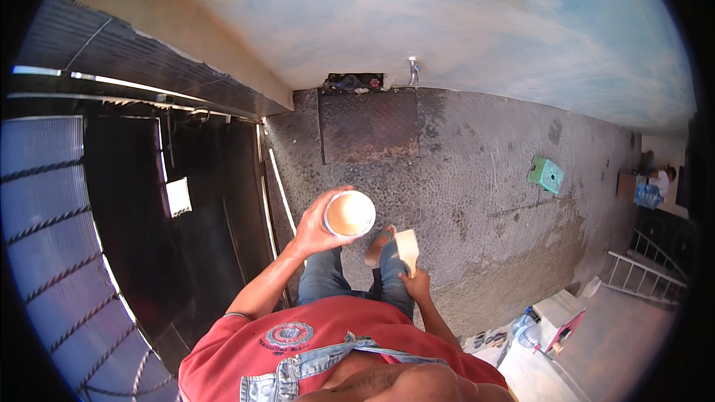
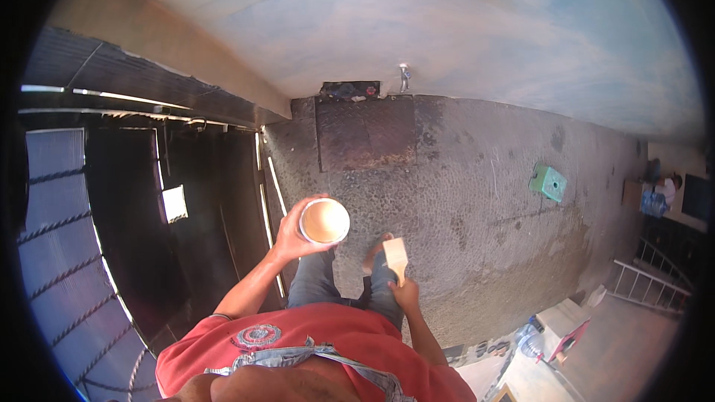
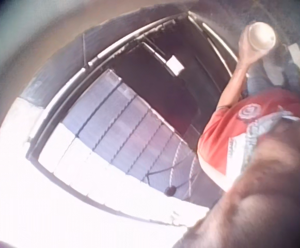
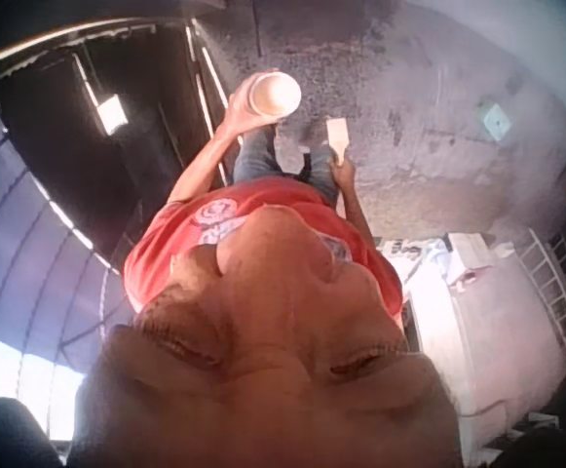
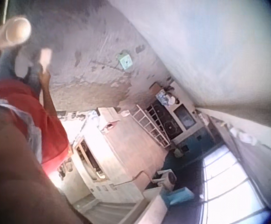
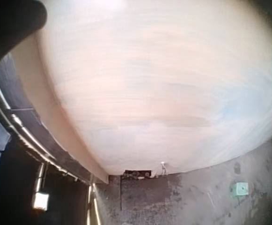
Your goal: The person paints a ceiling using a paintbrush and a small container of paint. They repeatedly dip the brush into the container and apply paint to the ceiling surface in long strokes.
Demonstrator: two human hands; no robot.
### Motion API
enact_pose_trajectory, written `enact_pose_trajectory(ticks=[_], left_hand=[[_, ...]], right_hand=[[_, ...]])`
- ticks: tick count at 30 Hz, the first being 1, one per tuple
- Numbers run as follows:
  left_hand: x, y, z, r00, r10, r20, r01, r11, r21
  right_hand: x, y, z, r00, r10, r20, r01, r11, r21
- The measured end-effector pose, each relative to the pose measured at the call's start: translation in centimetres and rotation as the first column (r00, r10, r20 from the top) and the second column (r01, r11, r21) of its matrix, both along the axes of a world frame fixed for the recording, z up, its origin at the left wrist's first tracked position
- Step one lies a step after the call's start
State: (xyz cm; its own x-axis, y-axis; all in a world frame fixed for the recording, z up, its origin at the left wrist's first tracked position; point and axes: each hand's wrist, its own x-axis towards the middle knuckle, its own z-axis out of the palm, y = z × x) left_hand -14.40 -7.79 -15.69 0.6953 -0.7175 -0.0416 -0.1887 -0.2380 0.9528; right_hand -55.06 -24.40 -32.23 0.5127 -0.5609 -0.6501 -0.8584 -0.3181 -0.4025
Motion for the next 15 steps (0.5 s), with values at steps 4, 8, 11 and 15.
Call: enact_pose_trajectory(ticks=[4,8,11,15], left_hand=[[0.9,0.5,-0.4,0.998,0.059,0.01,-0.059,0.998,0.016],[1.6,-0.3,-1.9,0.989,0.146,0.004,-0.146,0.988,0.039],[1.8,-0.9,-2.9,0.974,0.225,-0.014,-0.224,0.974,0.039],[2.4,-2.2,-5.2,0.947,0.32,0.015,-0.32,0.947,0.014]], right_hand=[[2.4,-0.8,4.0,0.995,-0.103,0.002,0.102,0.99,0.095],[4.3,-0.5,7.0,0.999,-0.052,0.008,0.047,0.956,0.289],[5.8,-1.7,7.5,0.999,0.003,0.042,-0.017,0.949,0.315],[8.5,-4.9,1.6,0.986,-0.072,0.149,0.024,0.952,0.304]])
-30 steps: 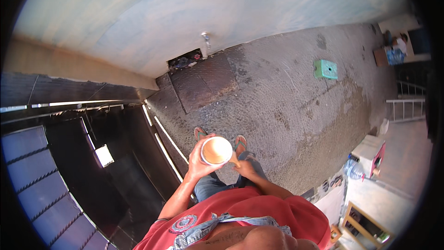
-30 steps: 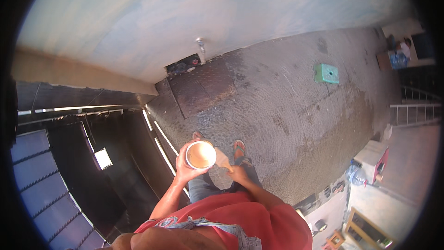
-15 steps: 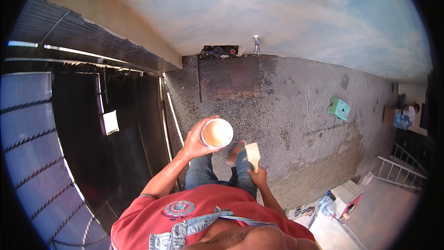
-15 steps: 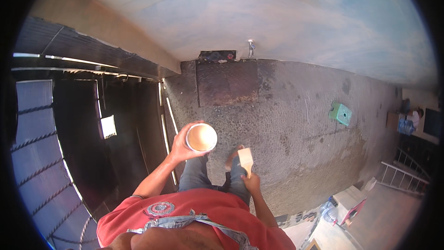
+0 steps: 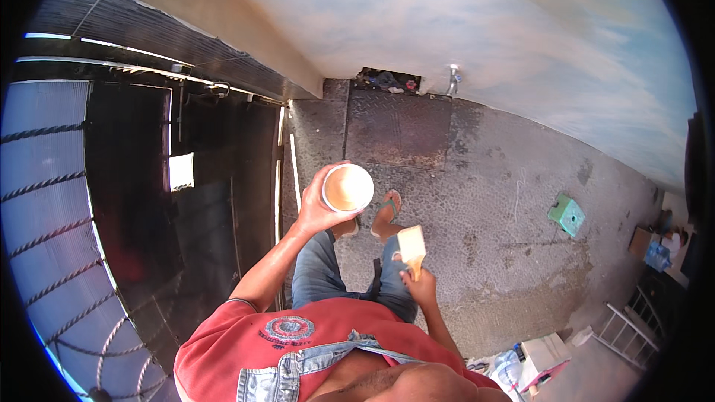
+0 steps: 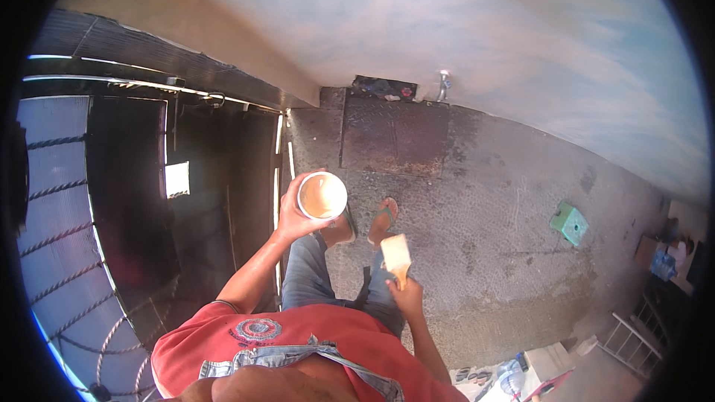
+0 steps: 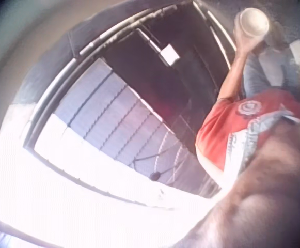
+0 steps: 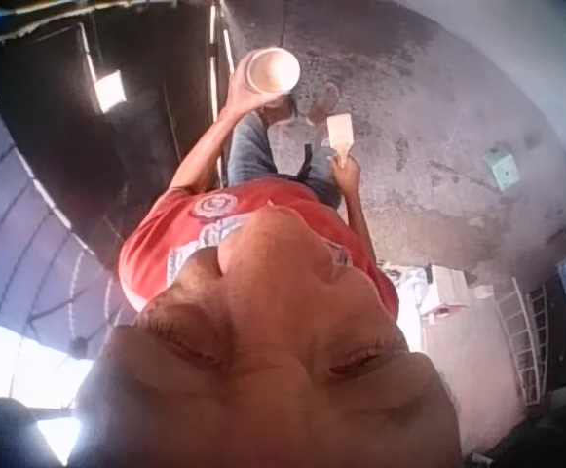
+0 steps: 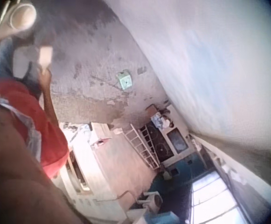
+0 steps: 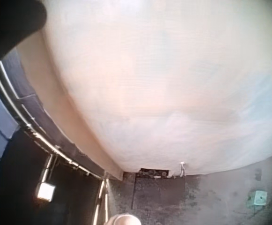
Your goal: The person paints a ceiling using a paintbrush and a small container of paint. They repeatedly dip the brush into the container and apply paint to the ceiling surface in long strokes.
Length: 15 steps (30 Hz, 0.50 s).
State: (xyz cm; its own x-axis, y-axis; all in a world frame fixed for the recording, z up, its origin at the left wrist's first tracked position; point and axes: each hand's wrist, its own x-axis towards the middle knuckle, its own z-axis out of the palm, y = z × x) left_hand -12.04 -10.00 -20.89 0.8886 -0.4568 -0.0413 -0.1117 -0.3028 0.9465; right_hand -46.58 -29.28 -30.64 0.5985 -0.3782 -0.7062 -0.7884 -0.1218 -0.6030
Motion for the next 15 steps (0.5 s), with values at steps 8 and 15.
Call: enact_pose_trajectory(ticks=[8,15], left_hand=[[2.3,0.1,-10.1,0.995,0.08,0.063,-0.079,0.997,-0.016],[4.4,2.0,-18.5,0.982,0.163,0.092,-0.16,0.986,-0.04]], right_hand=[[12.6,-2.4,-13.8,0.972,-0.107,0.209,0.083,0.989,0.121],[19.3,-3.9,-27.2,0.921,-0.067,0.384,-0.046,0.96,0.277]])
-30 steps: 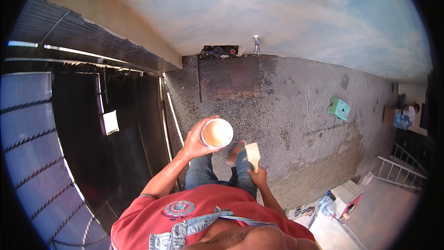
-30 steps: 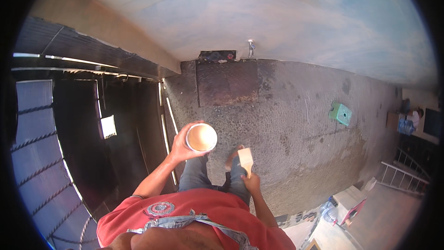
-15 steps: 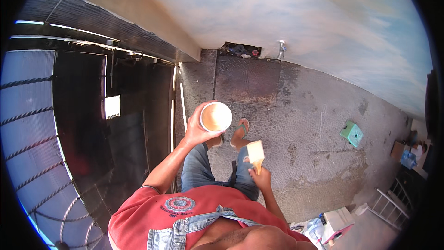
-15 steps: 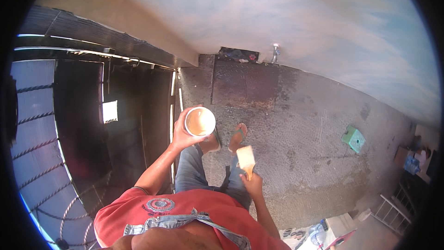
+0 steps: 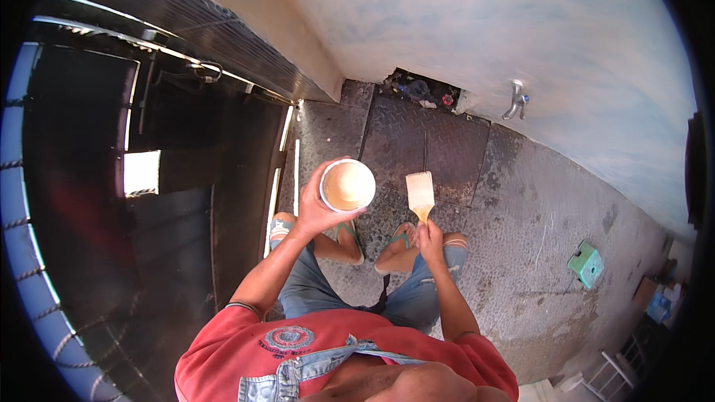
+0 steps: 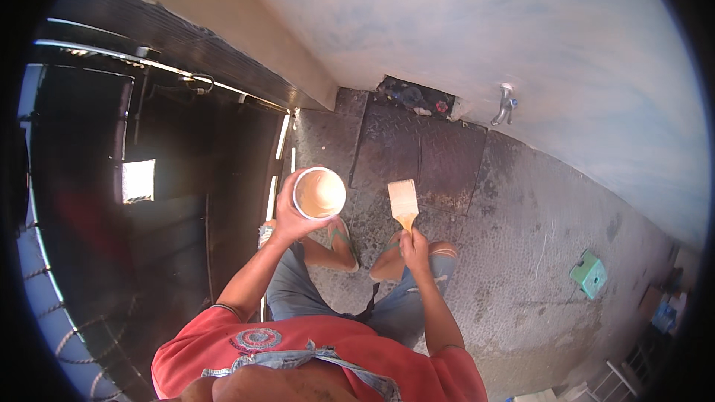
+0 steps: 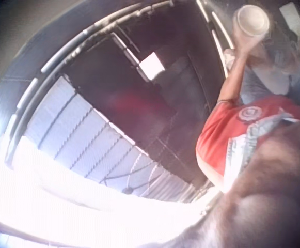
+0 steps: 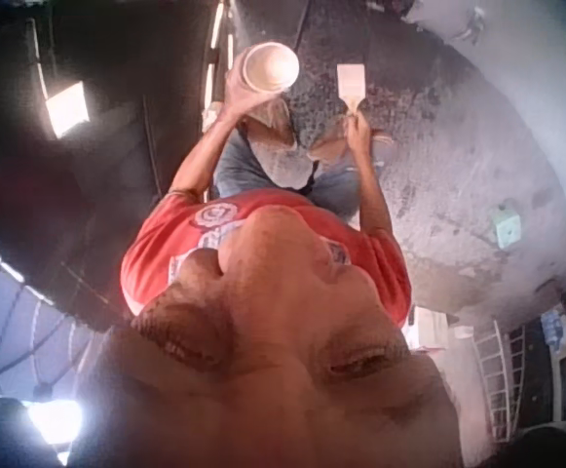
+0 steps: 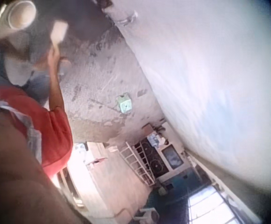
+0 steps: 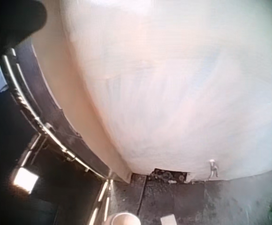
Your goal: The person paints a ceiling using a paintbrush and a small container of paint. They repeatedly dip the brush into the container and apply paint to the ceiling surface in long strokes.
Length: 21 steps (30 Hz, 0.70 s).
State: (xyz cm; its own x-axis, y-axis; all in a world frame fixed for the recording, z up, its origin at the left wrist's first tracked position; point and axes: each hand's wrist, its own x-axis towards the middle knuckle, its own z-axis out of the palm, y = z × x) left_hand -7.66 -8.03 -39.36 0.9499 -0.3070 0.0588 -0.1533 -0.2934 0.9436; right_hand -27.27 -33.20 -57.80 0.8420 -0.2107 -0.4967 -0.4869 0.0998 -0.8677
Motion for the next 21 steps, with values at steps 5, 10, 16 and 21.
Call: enact_pose_trajectory(ticks=[5,10,16,21], left_hand=[[1.2,0.9,-7.6,0.991,0.07,0.114,-0.075,0.996,0.041],[2.6,0.9,-14.6,0.979,0.098,0.18,-0.1,0.995,0.005],[2.9,0.5,-18.9,0.971,0.144,0.192,-0.12,0.984,-0.13],[4.4,1.7,-17.3,0.962,0.094,0.255,-0.081,0.995,-0.059]], right_hand=[[4.8,-1.1,-4.6,0.993,0.098,0.062,-0.093,0.992,-0.084],[7.9,-2.5,-8.6,0.967,0.214,0.139,-0.146,0.91,-0.388],[9.5,-3.0,-10.8,0.929,0.248,0.274,-0.056,0.826,-0.56],[10.3,-3.7,-11.9,0.925,0.285,0.251,-0.079,0.792,-0.605]])
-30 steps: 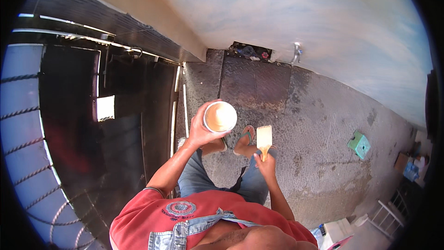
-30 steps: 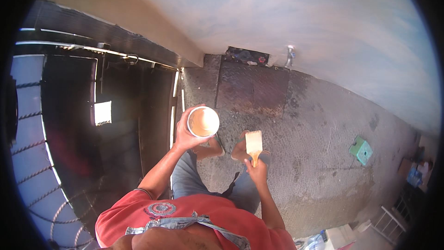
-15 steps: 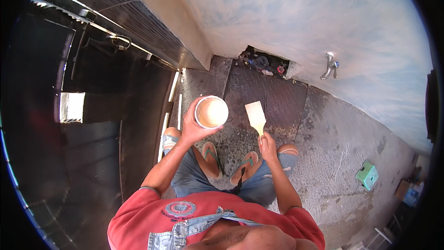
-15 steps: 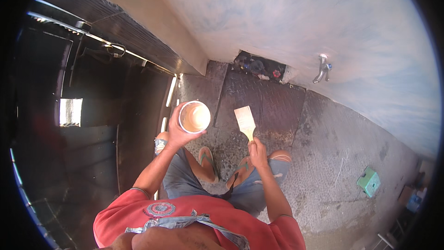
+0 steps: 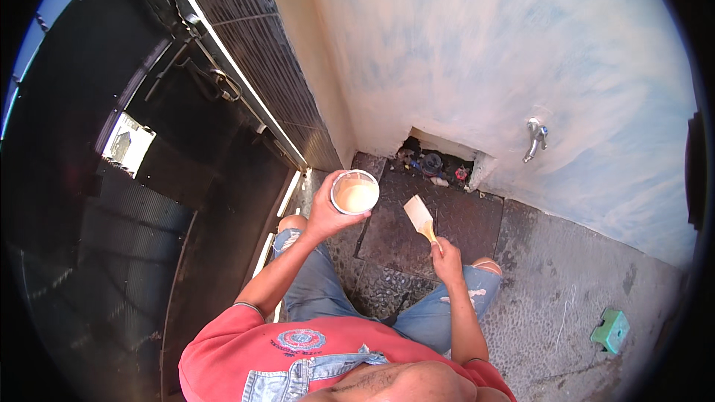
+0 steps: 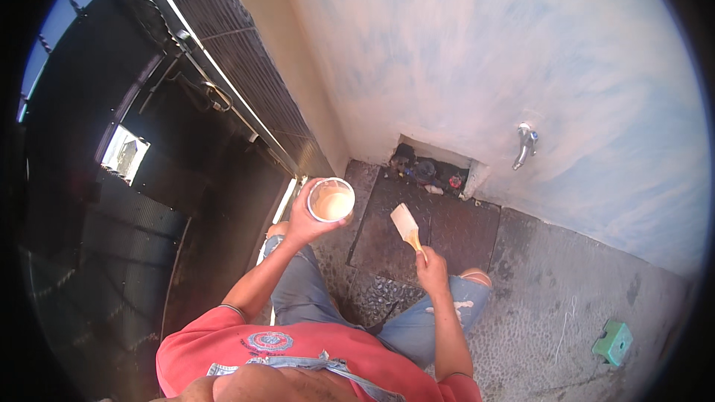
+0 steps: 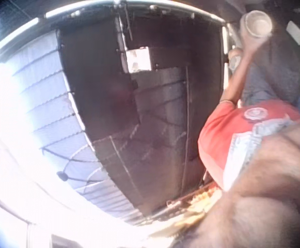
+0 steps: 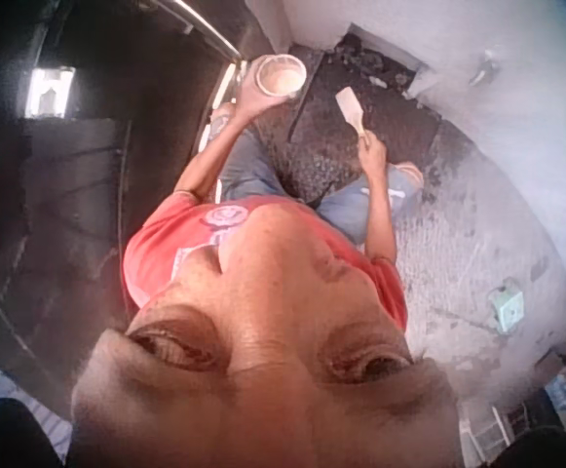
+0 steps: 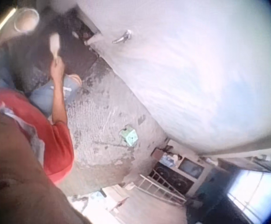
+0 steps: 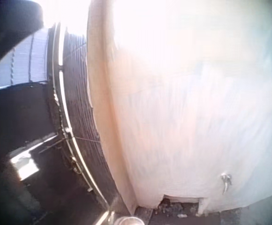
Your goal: The person paints a ceiling using a paintbrush and a small container of paint. They repeatedly dip the brush into the container and apply paint to the ceiling surface in long strokes.
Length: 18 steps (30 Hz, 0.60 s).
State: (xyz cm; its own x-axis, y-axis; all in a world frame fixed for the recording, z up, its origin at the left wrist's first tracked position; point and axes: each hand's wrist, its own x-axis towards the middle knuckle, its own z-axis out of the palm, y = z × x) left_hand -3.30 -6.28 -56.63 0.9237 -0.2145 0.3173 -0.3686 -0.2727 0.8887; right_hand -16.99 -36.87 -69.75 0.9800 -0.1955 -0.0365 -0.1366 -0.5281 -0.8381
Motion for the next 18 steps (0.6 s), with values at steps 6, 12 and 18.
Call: enact_pose_trajectory(ticks=[6,12,18], left_hand=[[2.8,0.5,4.4,0.999,0.029,0.015,-0.029,0.998,0.062],[7.4,2.4,7.6,0.981,0.045,0.186,-0.051,0.998,0.027],[11.1,3.3,13.0,0.947,0.032,0.319,-0.07,0.991,0.11]], right_hand=[[0.0,-1.0,-0.5,1.0,-0.023,0.003,0.023,1.0,-0.007],[1.3,-1.3,-0.6,0.993,-0.112,-0.024,0.114,0.991,0.068],[2.0,-2.3,-3.3,0.989,-0.138,-0.054,0.143,0.983,0.111]])
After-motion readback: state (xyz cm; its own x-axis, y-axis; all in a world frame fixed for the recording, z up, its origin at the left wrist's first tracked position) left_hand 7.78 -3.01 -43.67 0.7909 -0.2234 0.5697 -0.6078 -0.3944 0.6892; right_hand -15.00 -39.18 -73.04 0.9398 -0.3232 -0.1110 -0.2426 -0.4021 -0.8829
